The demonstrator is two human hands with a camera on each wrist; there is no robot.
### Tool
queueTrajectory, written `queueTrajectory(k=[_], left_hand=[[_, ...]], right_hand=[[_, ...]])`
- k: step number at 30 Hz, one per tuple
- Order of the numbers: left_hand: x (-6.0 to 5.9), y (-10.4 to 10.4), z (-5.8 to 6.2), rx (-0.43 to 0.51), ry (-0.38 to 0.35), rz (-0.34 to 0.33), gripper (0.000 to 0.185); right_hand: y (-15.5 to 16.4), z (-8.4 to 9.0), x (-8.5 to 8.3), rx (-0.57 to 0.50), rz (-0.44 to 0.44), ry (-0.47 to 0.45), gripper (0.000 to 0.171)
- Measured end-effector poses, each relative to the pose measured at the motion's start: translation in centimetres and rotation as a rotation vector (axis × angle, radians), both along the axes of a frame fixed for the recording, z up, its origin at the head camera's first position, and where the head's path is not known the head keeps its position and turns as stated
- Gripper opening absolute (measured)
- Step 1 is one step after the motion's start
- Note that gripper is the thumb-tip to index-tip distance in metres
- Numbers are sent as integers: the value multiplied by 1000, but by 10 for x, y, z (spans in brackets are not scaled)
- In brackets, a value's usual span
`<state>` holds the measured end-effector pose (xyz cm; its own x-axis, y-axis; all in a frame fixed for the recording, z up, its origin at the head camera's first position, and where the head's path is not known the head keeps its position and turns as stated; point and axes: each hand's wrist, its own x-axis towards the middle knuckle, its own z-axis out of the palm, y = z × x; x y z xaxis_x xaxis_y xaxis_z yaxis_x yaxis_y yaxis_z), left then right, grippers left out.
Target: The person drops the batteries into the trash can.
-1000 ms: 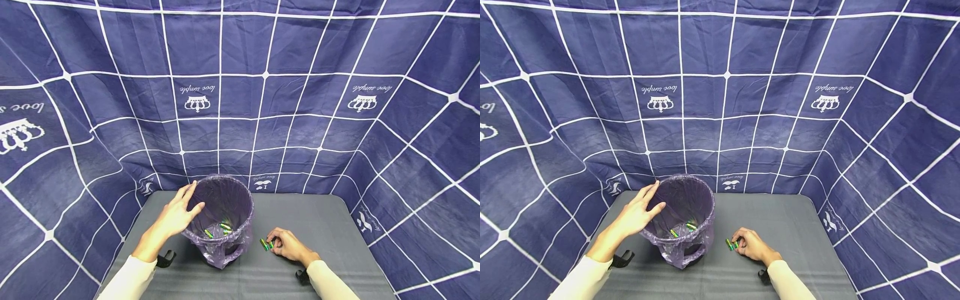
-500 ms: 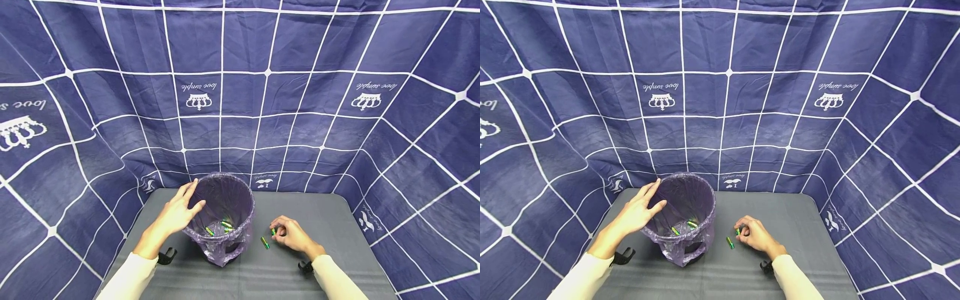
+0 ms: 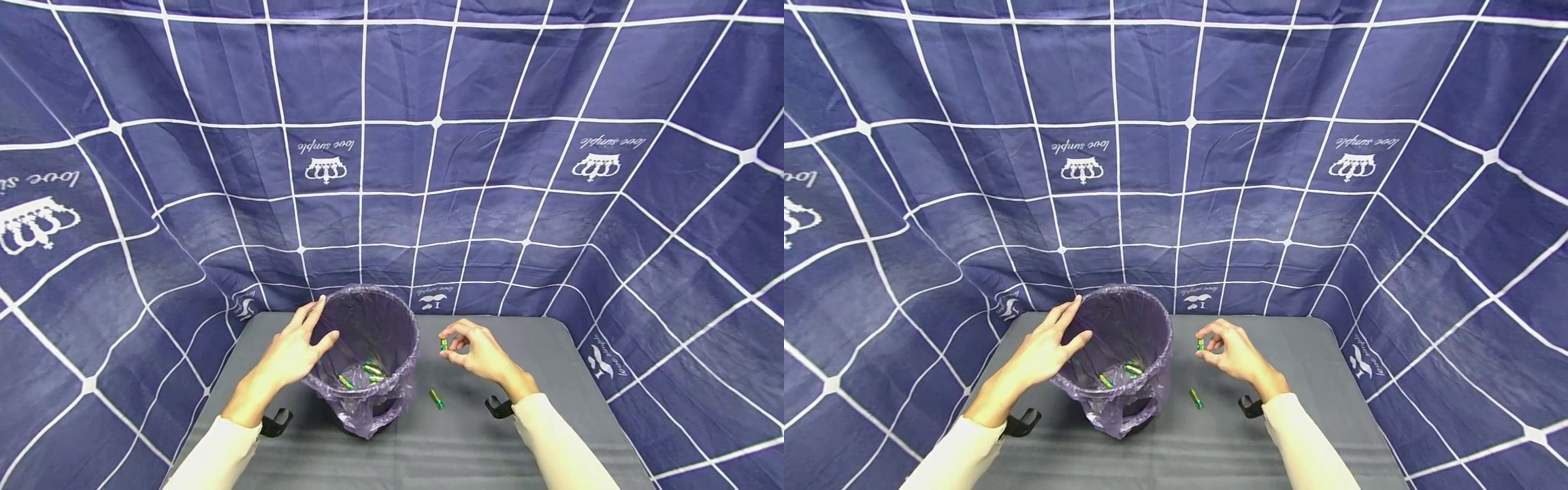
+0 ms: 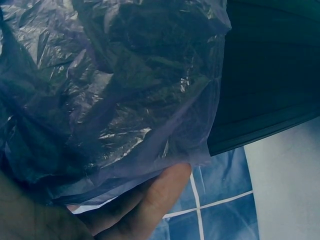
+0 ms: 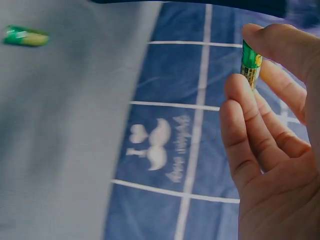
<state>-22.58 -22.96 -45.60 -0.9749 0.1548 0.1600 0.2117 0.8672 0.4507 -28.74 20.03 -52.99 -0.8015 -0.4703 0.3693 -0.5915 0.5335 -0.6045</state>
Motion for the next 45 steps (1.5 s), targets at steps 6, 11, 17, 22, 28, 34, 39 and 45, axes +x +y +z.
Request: queueTrajectory(k=[6,11,17,22,28,34,39,45], left_hand=[[1,-2,-1,-6,5,0,89],[1,-2,1,0,4,12,89],[-2,0,3,2,11,-1,89],[0,0,2,0,16,10,88],[5,1,0,-4,3,4,89],[4,2,2,-6,14,10,88],[3,3,2,-11,-4,9,88],[3,3,2,5,-6,7,88]], right_hand=[[-13,41,-7,-11,3,61,34],[-27,75,-15,-9,35,116,34],[-40,107,-19,-4,70,160,34],[-57,124,-21,-15,110,170,34],[-79,138,-20,-18,156,160,32],[-106,158,-24,-4,198,186,31],[-127,171,-26,19,210,192,32],[-147,177,-25,54,208,171,35]])
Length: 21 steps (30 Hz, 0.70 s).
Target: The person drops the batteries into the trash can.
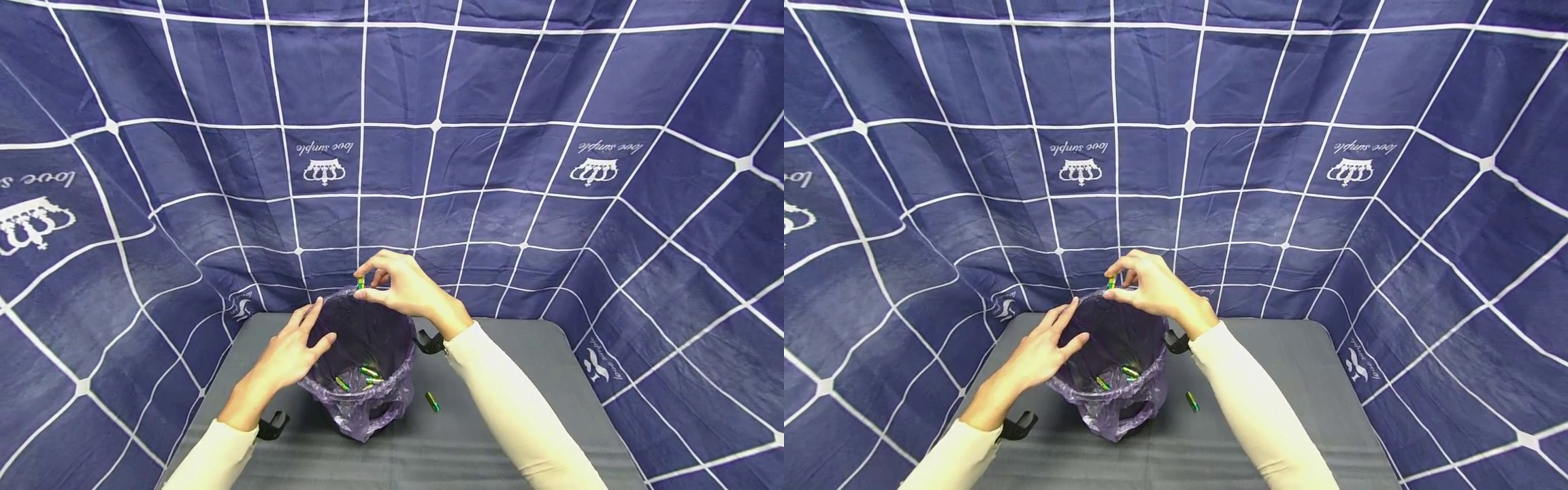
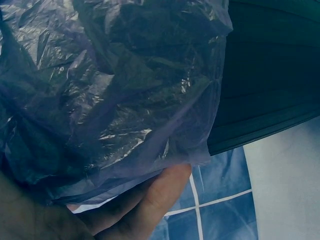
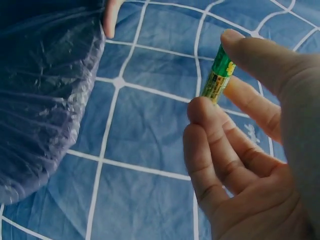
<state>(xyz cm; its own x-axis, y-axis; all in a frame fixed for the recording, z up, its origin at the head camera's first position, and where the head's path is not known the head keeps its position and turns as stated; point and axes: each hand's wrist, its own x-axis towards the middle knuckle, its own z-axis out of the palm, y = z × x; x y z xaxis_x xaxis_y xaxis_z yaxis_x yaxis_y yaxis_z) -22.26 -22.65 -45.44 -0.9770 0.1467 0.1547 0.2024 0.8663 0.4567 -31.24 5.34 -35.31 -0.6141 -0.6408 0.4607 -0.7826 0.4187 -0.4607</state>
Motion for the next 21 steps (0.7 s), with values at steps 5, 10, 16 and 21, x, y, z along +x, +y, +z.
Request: queueTrajectory(k=[5,10,16,21], left_hand=[[0,0,0,-4,-3,-5,88],[0,0,2,3,6,-1,88],[0,-1,3,-2,0,0,89],[0,0,3,-2,-10,-1,89]], right_hand=[[2,-4,6,31,-15,-31,37],[14,-11,5,6,-40,-28,30],[35,-23,0,-38,-85,-16,22],[54,-40,-2,-63,-143,-24,14]])
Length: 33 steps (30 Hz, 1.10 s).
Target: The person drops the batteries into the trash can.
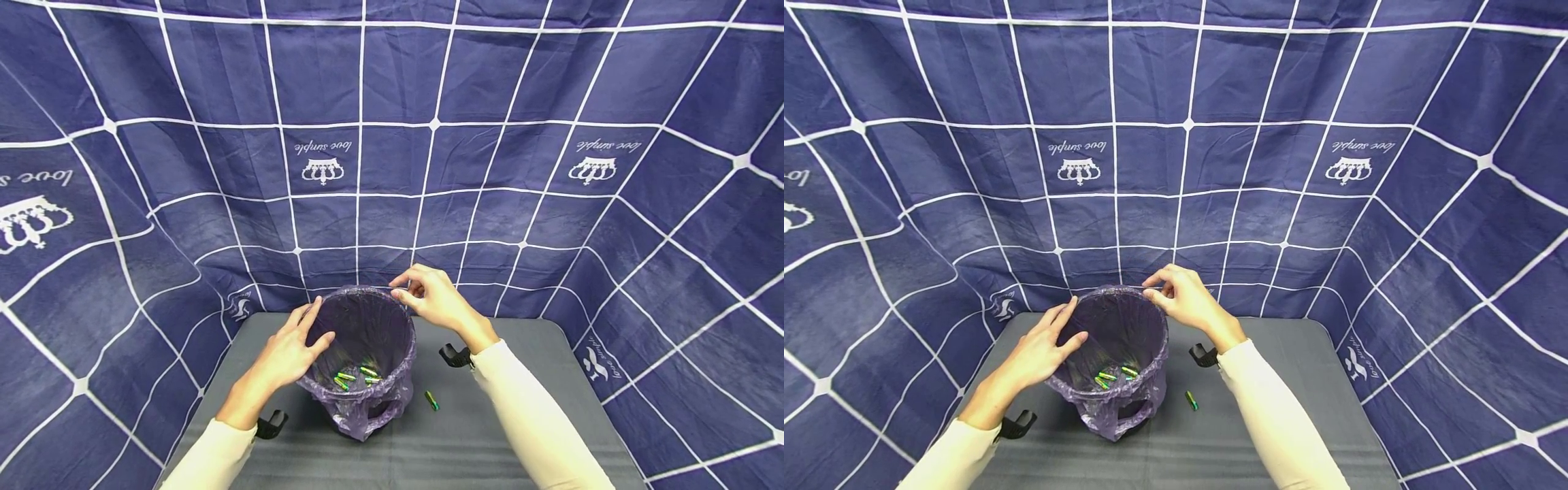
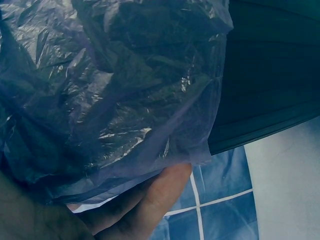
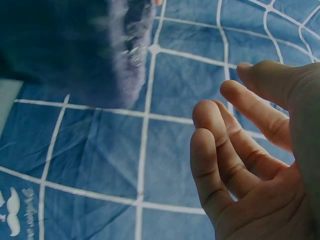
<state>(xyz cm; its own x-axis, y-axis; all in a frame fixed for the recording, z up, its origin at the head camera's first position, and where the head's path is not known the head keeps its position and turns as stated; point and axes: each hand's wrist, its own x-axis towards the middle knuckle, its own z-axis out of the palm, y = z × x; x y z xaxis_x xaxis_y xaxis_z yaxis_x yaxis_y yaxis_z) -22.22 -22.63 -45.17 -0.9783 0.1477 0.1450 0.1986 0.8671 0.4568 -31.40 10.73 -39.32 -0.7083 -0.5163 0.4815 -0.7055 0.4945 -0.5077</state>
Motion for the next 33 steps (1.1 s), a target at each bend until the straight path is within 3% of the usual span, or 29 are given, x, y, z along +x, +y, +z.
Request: queueTrajectory(k=[15,26,33], left_hand=[[-2,-2,-3,8,17,0,88],[0,-2,-5,5,9,-3,88],[-1,-2,-5,11,29,-3,87]], right_hand=[[42,-60,-2,-28,-90,-75,11],[60,-111,7,11,-91,-178,13],[74,-148,12,41,-47,-221,19]])
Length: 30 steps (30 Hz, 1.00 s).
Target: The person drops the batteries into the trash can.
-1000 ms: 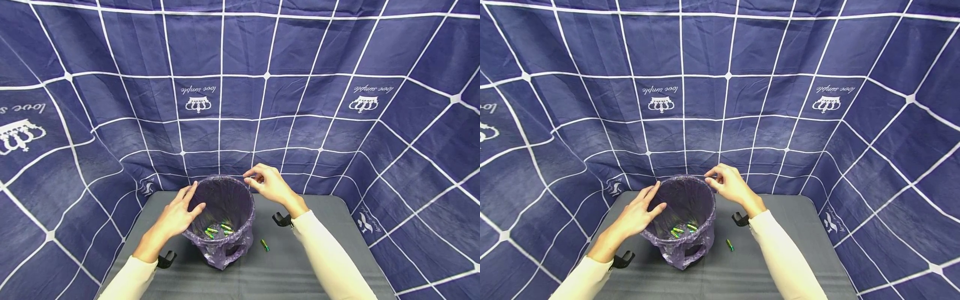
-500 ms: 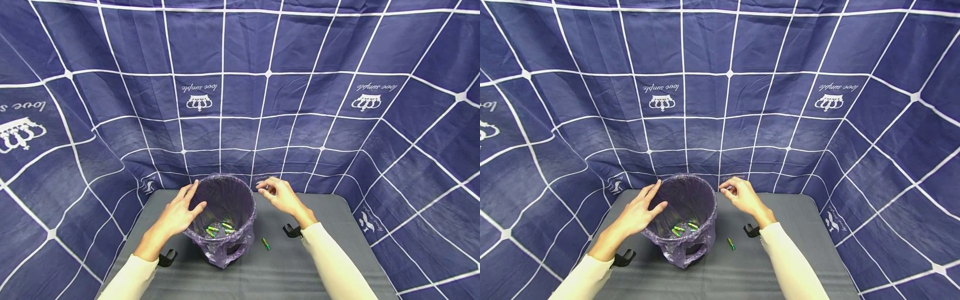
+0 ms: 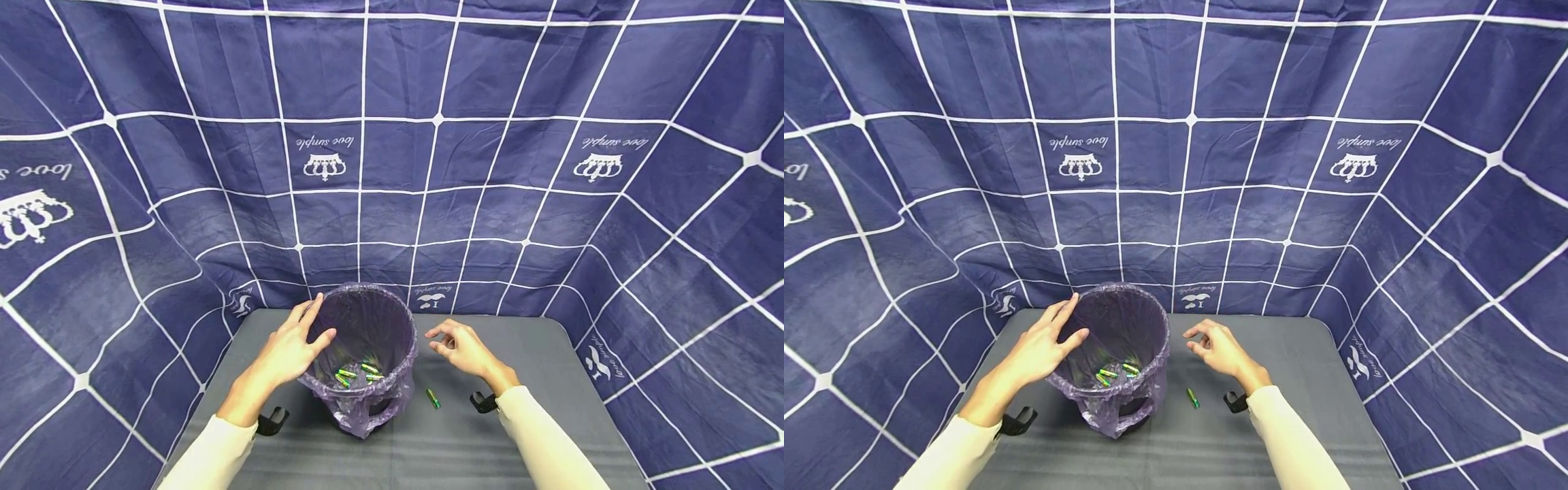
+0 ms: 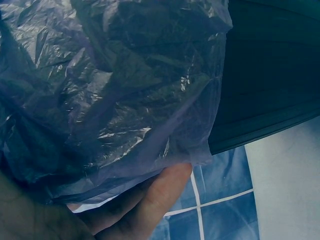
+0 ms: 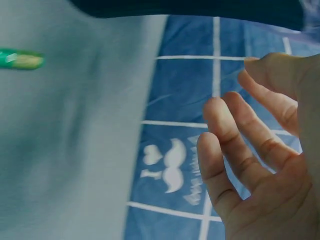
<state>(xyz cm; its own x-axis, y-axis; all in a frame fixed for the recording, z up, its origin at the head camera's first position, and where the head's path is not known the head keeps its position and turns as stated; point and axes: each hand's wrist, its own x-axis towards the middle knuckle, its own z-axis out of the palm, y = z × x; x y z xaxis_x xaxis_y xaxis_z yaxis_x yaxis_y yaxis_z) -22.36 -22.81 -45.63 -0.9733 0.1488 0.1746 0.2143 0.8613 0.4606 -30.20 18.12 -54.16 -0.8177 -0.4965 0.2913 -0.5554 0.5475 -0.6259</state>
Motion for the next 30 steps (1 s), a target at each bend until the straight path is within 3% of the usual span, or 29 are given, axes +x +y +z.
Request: queueTrajectory(k=[14,22,30], left_hand=[[0,0,1,-12,-27,13,88],[2,1,2,-13,-22,12,87],[1,2,3,-19,-22,15,88]], right_hand=[[19,-67,24,107,198,-161,39],[22,-85,31,149,214,-268,47],[24,-96,33,144,249,-211,43]])
